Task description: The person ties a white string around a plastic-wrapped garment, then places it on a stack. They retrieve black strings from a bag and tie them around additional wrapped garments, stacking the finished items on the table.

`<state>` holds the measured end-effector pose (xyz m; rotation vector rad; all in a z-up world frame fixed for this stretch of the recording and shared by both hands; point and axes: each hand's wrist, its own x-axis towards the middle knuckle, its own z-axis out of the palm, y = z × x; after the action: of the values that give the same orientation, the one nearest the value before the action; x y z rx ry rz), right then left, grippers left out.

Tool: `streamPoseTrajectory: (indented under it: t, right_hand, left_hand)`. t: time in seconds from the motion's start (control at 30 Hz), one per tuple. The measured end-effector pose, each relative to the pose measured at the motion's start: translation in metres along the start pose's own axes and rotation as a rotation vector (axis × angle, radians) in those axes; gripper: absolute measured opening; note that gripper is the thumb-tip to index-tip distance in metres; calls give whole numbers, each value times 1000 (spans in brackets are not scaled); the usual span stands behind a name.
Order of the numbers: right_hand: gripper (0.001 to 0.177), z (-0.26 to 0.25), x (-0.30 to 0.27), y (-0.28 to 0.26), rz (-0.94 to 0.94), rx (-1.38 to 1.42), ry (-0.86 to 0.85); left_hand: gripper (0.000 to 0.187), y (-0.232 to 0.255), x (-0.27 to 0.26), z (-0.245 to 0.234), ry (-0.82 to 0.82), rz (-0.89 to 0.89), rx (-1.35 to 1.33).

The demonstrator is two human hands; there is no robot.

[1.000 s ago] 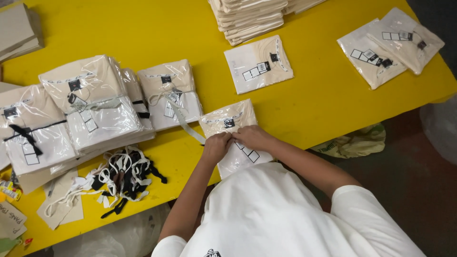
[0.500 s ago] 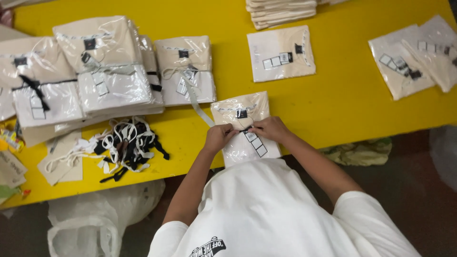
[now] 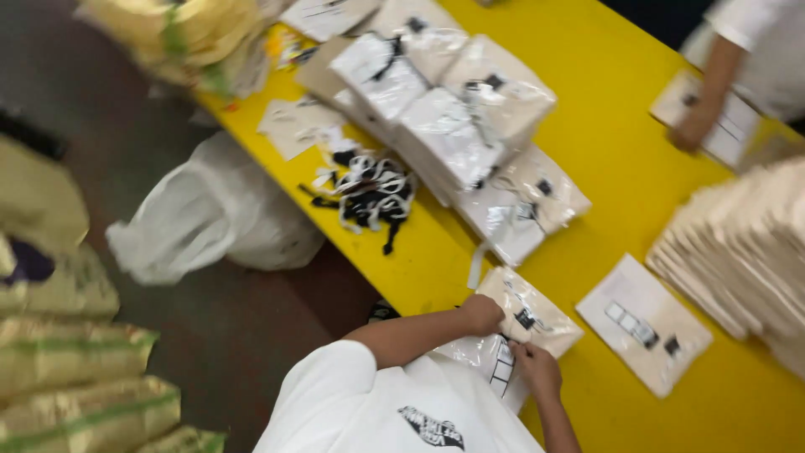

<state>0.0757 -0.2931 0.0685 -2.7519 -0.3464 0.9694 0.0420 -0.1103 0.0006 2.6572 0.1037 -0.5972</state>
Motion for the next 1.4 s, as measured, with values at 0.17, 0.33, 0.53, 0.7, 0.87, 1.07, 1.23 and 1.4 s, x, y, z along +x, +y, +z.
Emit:
streamPoseTrajectory:
  t: [0.17,0.33,0.53,0.7,0.87,1.07,1.23,1.4]
  right_hand:
    - [49,15,-9,-14,-94,-197,66]
    - [54,23,45,50,-257,122,64]
    - [49,11,46,67,-305,-10,112]
    - [30,10,53,75,-310,64,-102]
    - [22,42,85,102,-426,449,-215]
    - [18,29,60,63,-757,380,-108]
    - [19,37,31,24,-649,608,-21]
    - [25,74,46,10,-486,417,419]
  left_hand:
    - [29,11,10,14,20,-89,30]
    - [33,-6,-13,2,111,-95,-185]
    - [26,-7,-24,-2,151,-39,-192]
    - [39,3,-32,-7,95,-88,-184]
    - [41,-4,-18,17,144,-48,-152]
    - [41,-3,-24,9,99,-68,-155]
    - [36,-4,-22,14,135,-33,-131]
    - [45,-7,-16,23,166,-50,-154]
